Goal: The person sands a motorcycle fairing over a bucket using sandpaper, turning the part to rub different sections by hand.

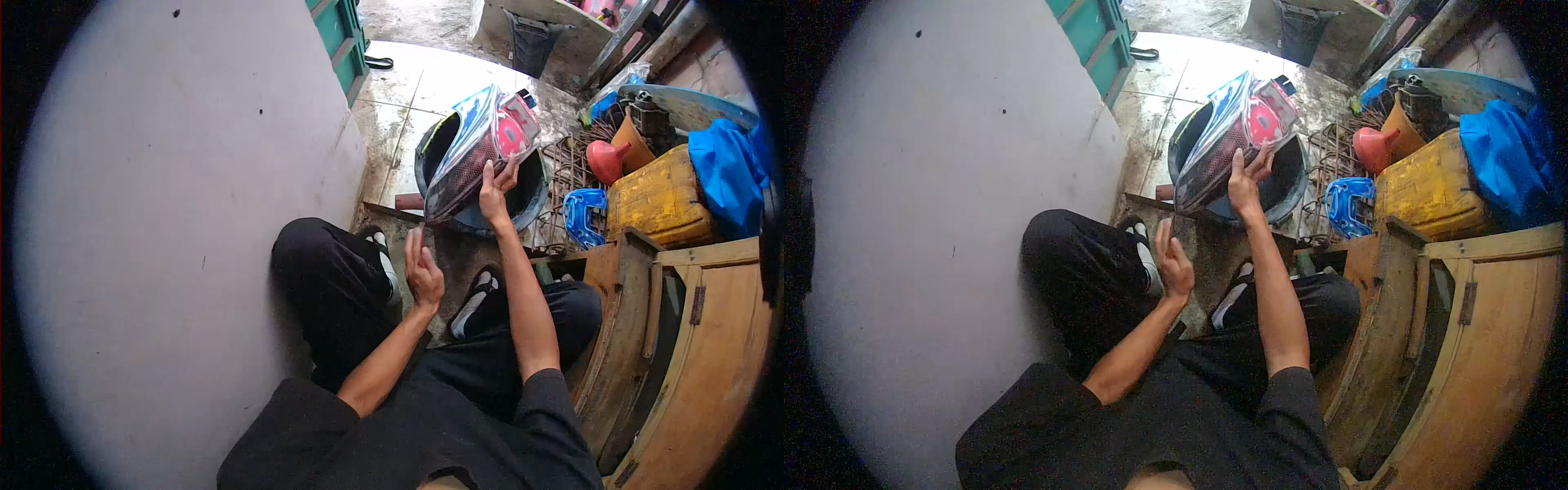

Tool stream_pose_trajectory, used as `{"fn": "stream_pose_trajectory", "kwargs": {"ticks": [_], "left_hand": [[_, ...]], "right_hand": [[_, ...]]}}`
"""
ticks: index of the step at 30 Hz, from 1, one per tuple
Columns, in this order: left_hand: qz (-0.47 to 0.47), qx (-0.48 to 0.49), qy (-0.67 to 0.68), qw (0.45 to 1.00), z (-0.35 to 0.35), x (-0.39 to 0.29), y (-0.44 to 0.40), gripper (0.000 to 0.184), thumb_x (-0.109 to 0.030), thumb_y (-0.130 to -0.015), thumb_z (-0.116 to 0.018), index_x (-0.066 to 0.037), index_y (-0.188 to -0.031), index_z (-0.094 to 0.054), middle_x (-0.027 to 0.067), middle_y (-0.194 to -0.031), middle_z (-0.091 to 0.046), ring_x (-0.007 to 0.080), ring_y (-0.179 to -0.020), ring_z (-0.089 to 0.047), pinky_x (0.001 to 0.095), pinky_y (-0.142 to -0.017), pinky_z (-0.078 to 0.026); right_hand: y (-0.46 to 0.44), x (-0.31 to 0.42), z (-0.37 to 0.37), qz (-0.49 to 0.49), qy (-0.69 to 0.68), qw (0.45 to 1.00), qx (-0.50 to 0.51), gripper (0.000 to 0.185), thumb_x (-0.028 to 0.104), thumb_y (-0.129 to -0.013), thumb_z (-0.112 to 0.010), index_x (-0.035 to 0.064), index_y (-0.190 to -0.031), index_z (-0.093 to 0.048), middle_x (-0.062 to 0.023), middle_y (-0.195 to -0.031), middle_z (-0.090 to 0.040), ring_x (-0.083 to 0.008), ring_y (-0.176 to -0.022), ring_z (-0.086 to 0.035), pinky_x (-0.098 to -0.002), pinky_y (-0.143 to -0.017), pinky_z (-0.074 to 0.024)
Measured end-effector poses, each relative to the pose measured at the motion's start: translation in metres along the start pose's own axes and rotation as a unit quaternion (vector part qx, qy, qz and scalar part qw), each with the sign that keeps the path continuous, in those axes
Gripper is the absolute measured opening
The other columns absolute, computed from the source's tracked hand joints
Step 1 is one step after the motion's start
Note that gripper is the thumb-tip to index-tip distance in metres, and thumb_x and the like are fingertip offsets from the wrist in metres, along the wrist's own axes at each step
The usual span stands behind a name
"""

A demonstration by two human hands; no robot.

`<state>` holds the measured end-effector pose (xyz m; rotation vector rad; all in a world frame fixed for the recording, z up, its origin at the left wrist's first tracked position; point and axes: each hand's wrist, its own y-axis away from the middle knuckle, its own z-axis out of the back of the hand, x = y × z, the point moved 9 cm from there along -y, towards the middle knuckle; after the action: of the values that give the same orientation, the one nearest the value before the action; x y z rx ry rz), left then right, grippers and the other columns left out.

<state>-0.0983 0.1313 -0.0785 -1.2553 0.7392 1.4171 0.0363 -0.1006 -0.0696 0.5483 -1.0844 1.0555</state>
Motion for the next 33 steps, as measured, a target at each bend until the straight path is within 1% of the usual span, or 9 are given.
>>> {"fn": "stream_pose_trajectory", "kwargs": {"ticks": [5,8,11,14,22,24,27,31,33], "left_hand": [[0.061,0.014,0.021,0.998,-0.005,0.012,-0.004,0.041,-0.022,-0.106,-0.039,-0.004,-0.141,-0.049,0.0217,-0.15,-0.031,0.0383,-0.138,-0.039,0.0434,-0.111,-0.034],[-0.109,0.051,-0.188,0.975,-0.038,-0.033,-0.036,0.045,-0.022,-0.104,-0.043,-0.016,-0.148,-0.043,0.0227,-0.159,-0.016,0.0429,-0.145,-0.022,0.0523,-0.114,-0.026],[-0.08,0.057,-0.229,0.968,-0.052,-0.046,-0.062,0.055,-0.02,-0.102,-0.044,-0.014,-0.155,-0.03,0.0245,-0.16,-0.017,0.0434,-0.148,-0.013,0.052,-0.118,-0.016],[-0.073,0.044,-0.203,0.975,-0.052,-0.034,-0.053,0.055,-0.026,-0.103,-0.041,-0.015,-0.155,-0.029,0.0155,-0.164,-0.013,0.0416,-0.149,-0.013,0.0612,-0.114,-0.019],[-0.044,0.075,-0.388,0.918,-0.048,0.008,-0.017,0.053,-0.03,-0.106,-0.033,-0.011,-0.155,-0.028,0.0136,-0.164,-0.012,0.0363,-0.15,-0.014,0.0573,-0.116,-0.014],[-0.056,0.057,-0.307,0.948,-0.045,-0.011,-0.052,0.051,-0.027,-0.105,-0.036,-0.009,-0.153,-0.032,0.0152,-0.163,-0.018,0.0372,-0.148,-0.02,0.0564,-0.115,-0.019],[-0.031,-0.008,-0.09,0.995,-0.035,-0.012,-0.111,0.048,-0.023,-0.105,-0.039,-0.004,-0.15,-0.037,0.0191,-0.158,-0.028,0.0379,-0.143,-0.03,0.0501,-0.113,-0.027],[0.022,-0.011,0.07,0.997,-0.03,0.0,-0.151,0.044,-0.021,-0.106,-0.038,0.002,-0.141,-0.046,0.023,-0.145,-0.044,0.0357,-0.136,-0.041,0.0406,-0.112,-0.031],[0.006,-0.018,0.089,0.996,-0.034,0.002,-0.155,0.041,-0.021,-0.106,-0.038,0.005,-0.134,-0.053,0.0218,-0.137,-0.054,0.0322,-0.13,-0.049,0.0372,-0.11,-0.035]], "right_hand": [[0.001,0.001,0.001,0.01,-0.004,0.999,-0.03,0.083,0.05,-0.103,-0.039,-0.0007,-0.153,0.005,-0.0319,-0.156,0.011,-0.0453,-0.145,0.008,-0.0519,-0.118,-0.0018],[0.004,0.01,0.003,0.029,0.003,0.999,-0.028,0.084,0.05,-0.103,-0.039,-0.0011,-0.153,0.005,-0.0323,-0.156,0.009,-0.045,-0.145,0.007,-0.0513,-0.118,-0.0011],[0.003,0.004,0.003,-0.004,-0.001,1.0,-0.029,0.085,0.051,-0.103,-0.039,-0.0013,-0.153,0.006,-0.0321,-0.156,0.009,-0.0444,-0.145,0.007,-0.0514,-0.118,-0.001],[0.007,0.005,0.002,-0.017,-0.013,0.999,-0.024,0.085,0.051,-0.103,-0.038,-0.0014,-0.153,0.006,-0.032,-0.156,0.009,-0.0435,-0.146,0.008,-0.0508,-0.119,-0.0007],[0.003,0.002,-0.006,-0.011,-0.012,1.0,0.011,0.089,0.058,-0.101,-0.036,0.0057,-0.154,0.011,-0.0315,-0.154,0.018,-0.0484,-0.145,0.012,-0.0547,-0.118,-0.0064],[0.006,-0.012,-0.011,0.007,-0.008,0.999,0.035,0.09,0.061,-0.1,-0.037,0.0098,-0.155,0.013,-0.0289,-0.156,0.017,-0.0464,-0.146,0.009,-0.0547,-0.118,-0.0088],[0.017,-0.049,-0.018,-0.183,-0.234,0.955,-0.006,0.089,0.071,-0.094,-0.04,0.0304,-0.157,0.008,-0.0127,-0.161,-0.015,-0.0293,-0.121,-0.055,-0.0447,-0.087,-0.0475],[-0.001,-0.041,-0.034,-0.168,-0.337,0.926,0.024,0.093,0.072,-0.093,-0.042,0.0292,-0.157,0.01,-0.0101,-0.159,-0.021,-0.0275,-0.121,-0.053,-0.0428,-0.088,-0.0467],[0.004,-0.058,-0.057,-0.264,-0.409,0.871,0.067,0.088,0.073,-0.091,-0.044,0.0258,-0.156,-0.008,-0.0054,-0.154,-0.034,-0.0269,-0.121,-0.052,-0.0445,-0.094,-0.043]]}}
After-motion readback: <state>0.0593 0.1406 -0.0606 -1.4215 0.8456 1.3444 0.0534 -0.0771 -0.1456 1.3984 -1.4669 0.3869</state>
